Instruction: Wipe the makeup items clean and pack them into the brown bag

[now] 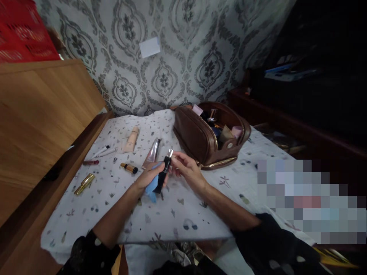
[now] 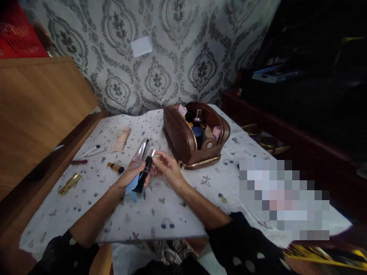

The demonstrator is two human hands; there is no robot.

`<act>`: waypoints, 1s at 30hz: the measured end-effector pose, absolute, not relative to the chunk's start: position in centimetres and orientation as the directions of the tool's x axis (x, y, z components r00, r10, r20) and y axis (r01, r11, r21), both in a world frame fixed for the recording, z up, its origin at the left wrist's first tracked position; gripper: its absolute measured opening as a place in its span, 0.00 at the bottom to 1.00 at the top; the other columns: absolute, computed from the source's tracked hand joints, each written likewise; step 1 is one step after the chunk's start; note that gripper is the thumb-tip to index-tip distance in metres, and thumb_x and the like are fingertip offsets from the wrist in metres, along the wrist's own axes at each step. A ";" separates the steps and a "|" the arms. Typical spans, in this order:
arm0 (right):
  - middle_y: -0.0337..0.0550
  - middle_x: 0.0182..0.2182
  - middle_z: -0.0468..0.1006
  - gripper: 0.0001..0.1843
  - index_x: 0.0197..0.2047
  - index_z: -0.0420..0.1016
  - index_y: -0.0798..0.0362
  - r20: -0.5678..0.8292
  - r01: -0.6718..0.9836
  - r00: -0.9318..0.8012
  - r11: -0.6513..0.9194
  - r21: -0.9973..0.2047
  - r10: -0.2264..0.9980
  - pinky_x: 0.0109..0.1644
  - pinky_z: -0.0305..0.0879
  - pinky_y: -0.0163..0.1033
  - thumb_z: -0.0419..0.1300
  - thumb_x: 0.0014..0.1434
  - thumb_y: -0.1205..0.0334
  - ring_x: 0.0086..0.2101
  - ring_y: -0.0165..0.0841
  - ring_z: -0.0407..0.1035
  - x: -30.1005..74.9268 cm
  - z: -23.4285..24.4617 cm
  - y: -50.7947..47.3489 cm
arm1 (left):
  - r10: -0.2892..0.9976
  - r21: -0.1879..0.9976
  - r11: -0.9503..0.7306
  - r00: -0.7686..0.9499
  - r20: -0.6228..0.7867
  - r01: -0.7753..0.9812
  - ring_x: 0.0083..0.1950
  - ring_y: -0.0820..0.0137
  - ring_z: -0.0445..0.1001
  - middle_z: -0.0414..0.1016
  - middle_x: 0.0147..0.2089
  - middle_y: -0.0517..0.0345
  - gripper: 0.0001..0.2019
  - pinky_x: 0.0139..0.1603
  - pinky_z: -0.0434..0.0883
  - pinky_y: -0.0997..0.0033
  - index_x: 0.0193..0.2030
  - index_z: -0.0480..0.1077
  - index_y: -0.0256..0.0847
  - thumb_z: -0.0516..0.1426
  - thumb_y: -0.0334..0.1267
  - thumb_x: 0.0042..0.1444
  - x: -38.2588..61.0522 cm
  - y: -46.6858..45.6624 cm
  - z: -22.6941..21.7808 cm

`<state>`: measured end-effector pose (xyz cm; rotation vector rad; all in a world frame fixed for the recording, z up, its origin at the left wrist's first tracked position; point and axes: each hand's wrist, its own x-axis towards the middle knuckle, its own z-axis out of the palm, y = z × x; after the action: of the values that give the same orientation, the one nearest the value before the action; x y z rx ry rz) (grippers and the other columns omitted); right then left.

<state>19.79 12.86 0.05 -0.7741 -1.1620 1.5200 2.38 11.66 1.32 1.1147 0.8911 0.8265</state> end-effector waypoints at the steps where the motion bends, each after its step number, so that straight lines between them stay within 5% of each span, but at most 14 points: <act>1: 0.34 0.25 0.69 0.27 0.48 0.75 0.51 0.081 -0.370 -0.260 -0.022 -0.929 0.962 0.23 0.55 0.32 0.68 0.51 0.42 0.22 0.25 0.62 19.8 0.2 12.8 | 0.871 0.963 0.260 0.449 -0.202 -0.071 0.18 0.73 0.69 0.72 0.20 0.57 0.25 0.18 0.66 0.76 0.33 0.72 0.36 0.62 0.61 0.51 2.4 11.6 1.2; 7: 0.33 0.22 0.69 0.24 0.35 0.74 0.53 0.015 -0.408 -0.304 -0.116 -0.906 0.953 0.21 0.52 0.31 0.72 0.45 0.44 0.20 0.23 0.59 19.9 0.8 12.7 | 0.770 0.940 0.339 0.583 -0.260 -0.029 0.19 0.72 0.71 0.73 0.23 0.55 0.26 0.18 0.68 0.76 0.37 0.74 0.35 0.62 0.61 0.51 2.2 11.3 1.5; 12: 0.29 0.16 0.62 0.27 0.26 0.64 0.52 0.003 -0.452 -0.205 -0.092 -0.887 0.979 0.17 0.44 0.29 0.74 0.41 0.43 0.16 0.20 0.51 20.1 0.9 13.0 | 0.661 0.934 0.358 0.702 -0.265 0.015 0.24 0.67 0.75 0.76 0.30 0.54 0.24 0.26 0.73 0.69 0.45 0.74 0.38 0.71 0.46 0.42 1.3 11.1 2.7; 16: 0.29 0.17 0.63 0.29 0.25 0.62 0.51 -0.007 -0.504 -0.157 -0.086 -0.860 0.988 0.17 0.43 0.29 0.75 0.38 0.43 0.16 0.20 0.51 20.3 1.1 13.2 | 0.665 0.938 0.338 0.685 -0.297 0.078 0.23 0.69 0.73 0.76 0.30 0.54 0.26 0.23 0.70 0.72 0.49 0.75 0.38 0.71 0.45 0.42 0.6 11.2 2.9; 22: 0.35 0.26 0.72 0.21 0.34 0.76 0.54 -0.006 -0.531 -0.379 -0.223 -0.817 0.926 0.26 0.58 0.30 0.76 0.41 0.53 0.22 0.22 0.60 20.2 1.5 12.7 | 0.720 0.948 0.316 0.641 -0.266 0.039 0.17 0.74 0.69 0.73 0.24 0.56 0.23 0.17 0.65 0.77 0.42 0.78 0.35 0.69 0.51 0.45 0.6 11.7 1.3; 26: 0.35 0.25 0.73 0.22 0.35 0.78 0.56 -0.039 -0.455 -0.513 -0.310 -0.835 0.857 0.28 0.60 0.32 0.76 0.40 0.52 0.23 0.23 0.62 20.0 1.0 12.4 | 0.765 0.957 0.287 0.593 -0.252 0.037 0.18 0.75 0.68 0.75 0.26 0.54 0.25 0.16 0.65 0.77 0.35 0.78 0.34 0.69 0.57 0.42 0.8 11.9 0.5; 30: 0.37 0.28 0.75 0.23 0.37 0.78 0.55 0.000 -0.456 -0.463 -0.238 -0.858 0.886 0.30 0.60 0.31 0.75 0.42 0.49 0.25 0.23 0.64 19.9 0.4 12.6 | 0.776 0.955 0.257 0.557 -0.296 0.149 0.19 0.74 0.69 0.74 0.23 0.54 0.28 0.18 0.65 0.78 0.29 0.76 0.33 0.66 0.62 0.43 0.7 11.9 0.4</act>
<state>19.91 12.60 0.44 -0.6309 -1.0426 1.8392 0.72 11.88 0.35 1.2671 0.9206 0.5188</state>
